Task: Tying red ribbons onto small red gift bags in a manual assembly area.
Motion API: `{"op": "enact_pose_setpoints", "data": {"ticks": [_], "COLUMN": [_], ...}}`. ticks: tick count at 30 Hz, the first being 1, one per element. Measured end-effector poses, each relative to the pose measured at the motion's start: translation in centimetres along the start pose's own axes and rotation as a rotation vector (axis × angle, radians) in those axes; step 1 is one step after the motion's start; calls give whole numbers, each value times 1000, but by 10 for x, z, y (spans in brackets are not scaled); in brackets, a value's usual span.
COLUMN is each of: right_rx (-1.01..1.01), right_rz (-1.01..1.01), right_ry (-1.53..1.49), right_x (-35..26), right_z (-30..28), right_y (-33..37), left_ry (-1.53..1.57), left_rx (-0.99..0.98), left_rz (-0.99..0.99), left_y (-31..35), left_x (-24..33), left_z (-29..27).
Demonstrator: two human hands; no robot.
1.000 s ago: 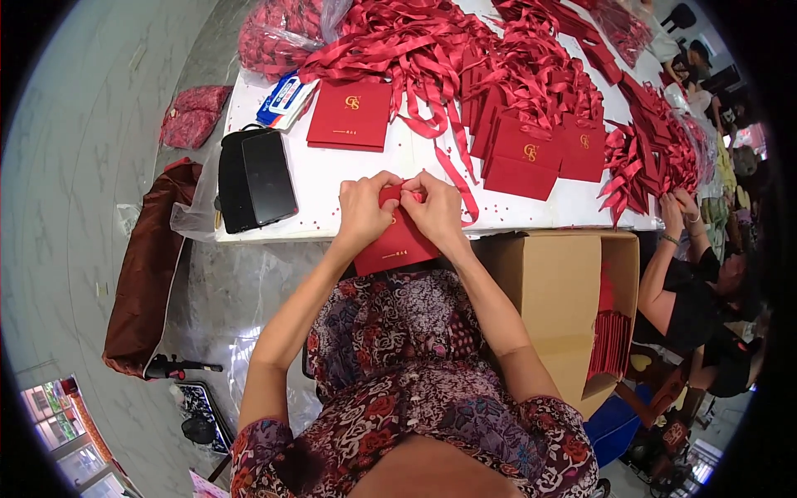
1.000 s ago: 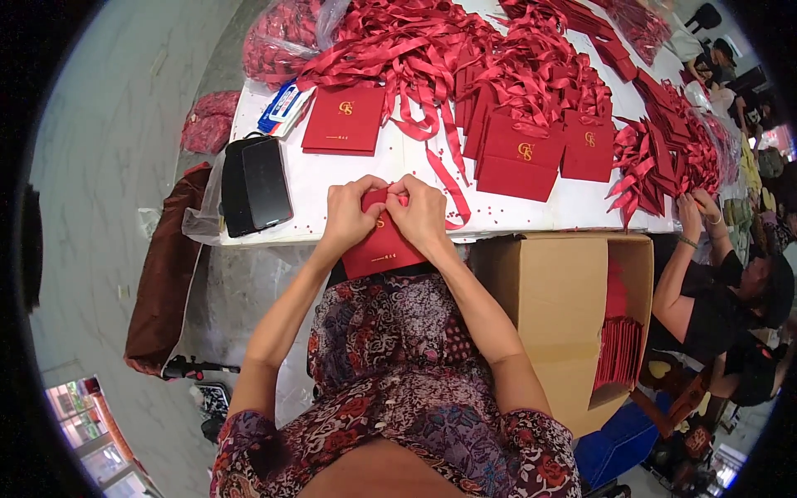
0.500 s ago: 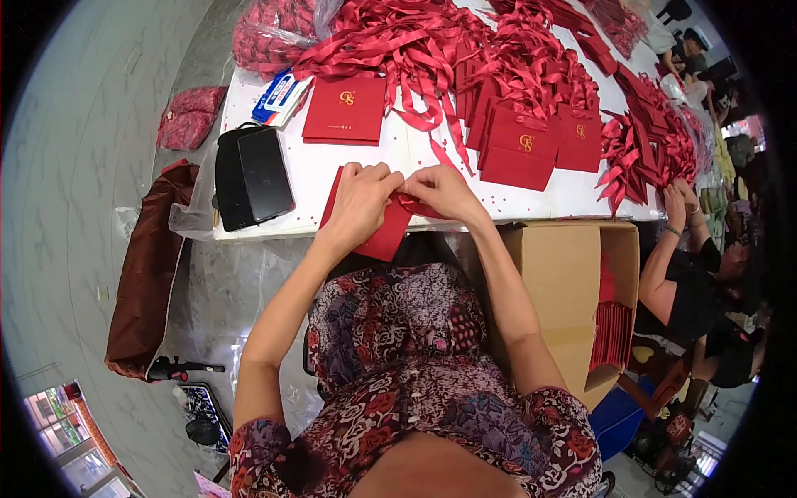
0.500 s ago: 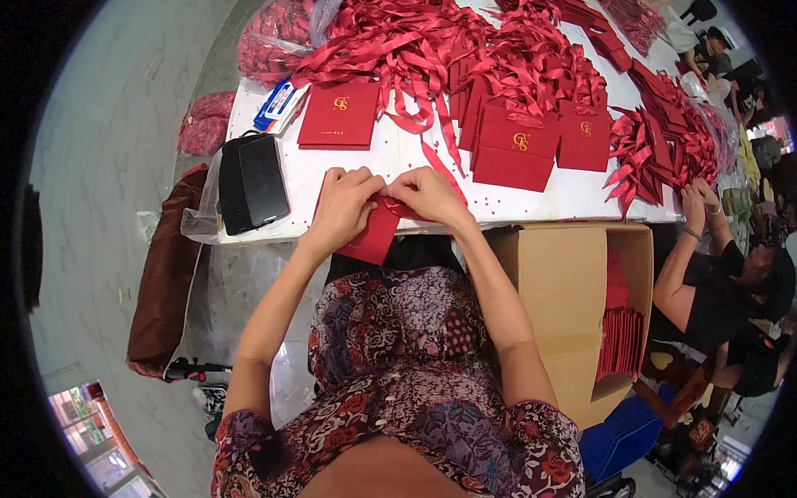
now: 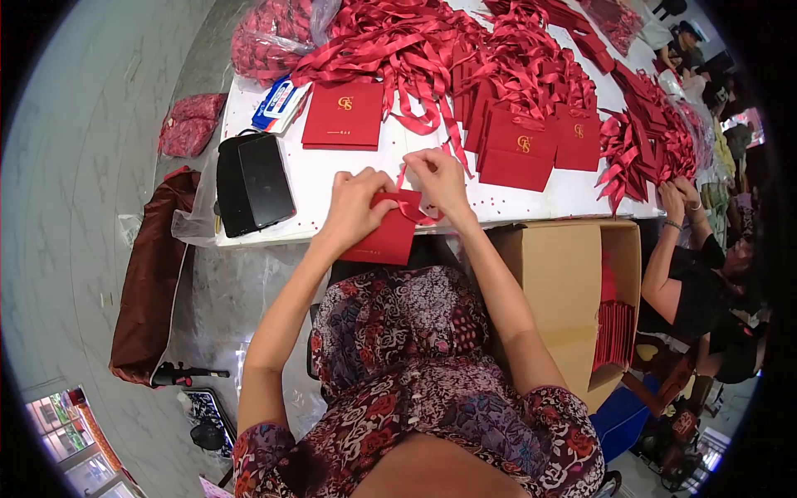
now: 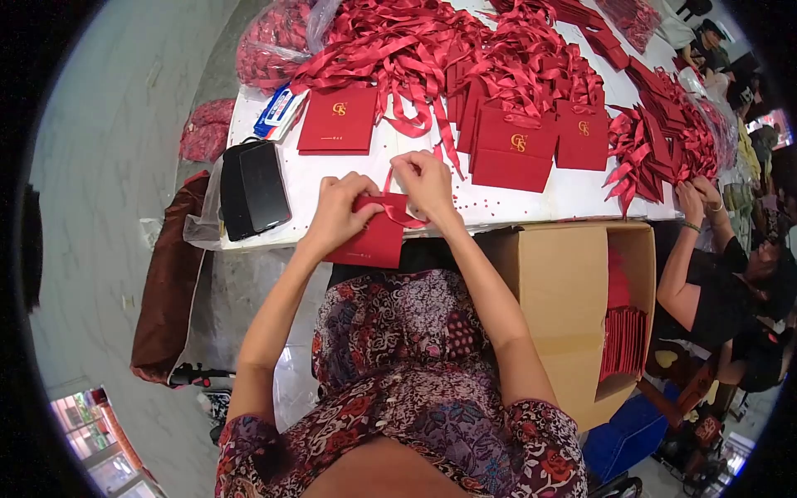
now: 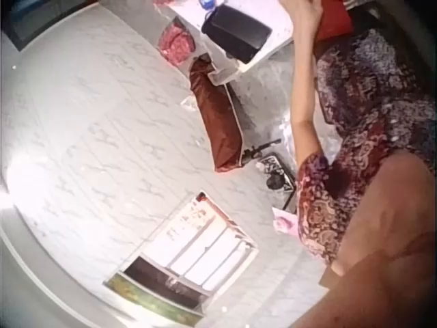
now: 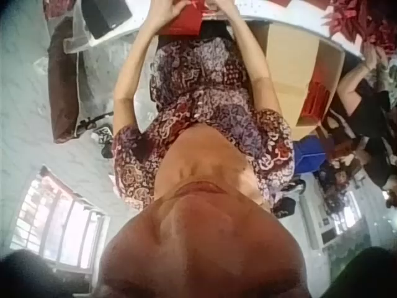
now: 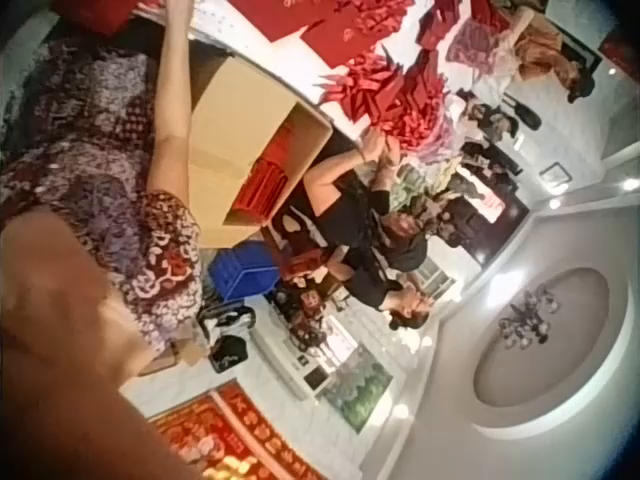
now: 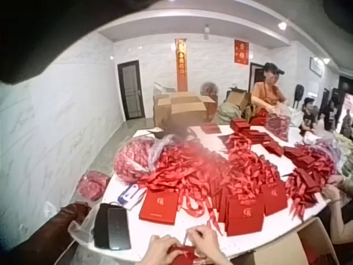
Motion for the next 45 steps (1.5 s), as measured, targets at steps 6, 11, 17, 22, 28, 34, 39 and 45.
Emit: {"op": "enact_pose_setpoints", "data": {"ticks": [6, 11, 17, 22, 28, 34, 39, 45], "right_rx": [-49, -118, -56, 169, 105, 71, -24, 183], "right_rz": [-108, -388, -398, -570, -861, -885, -757, -357], "right_ry": [140, 398, 486, 271, 304, 370, 348, -11], "right_x": [-13, -22, -20, -36, -51, -42, -28, -32], "right_z": [-49, -38, -22, -19, 36, 42, 31, 21], "right_y": [16, 34, 39, 43, 47, 53, 63, 51], "left_ry": [199, 185, 134, -199, 803, 1072, 1008, 62], "left_rx": [110, 84, 93, 363, -36, 87, 112, 261], "left_rz": [-299, -335, -289, 47, -778, -673, -615, -176], "left_y": [3, -8, -16, -19, -8, -13, -13, -2], "left_x": [-52, -61, -54, -26, -67, -85, -90, -61], "left_z": [-12, -11, 0, 9, 22, 24, 29, 19]}}
Point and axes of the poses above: each hand's wrist, its own y-axis away from the middle knuckle, its own z-axis out of the palm, x = y × z, the point moved 4 cm from there along -y, towards the middle knuckle, and after that the axes turned 2 degrees about z, right-handed, at the moved point
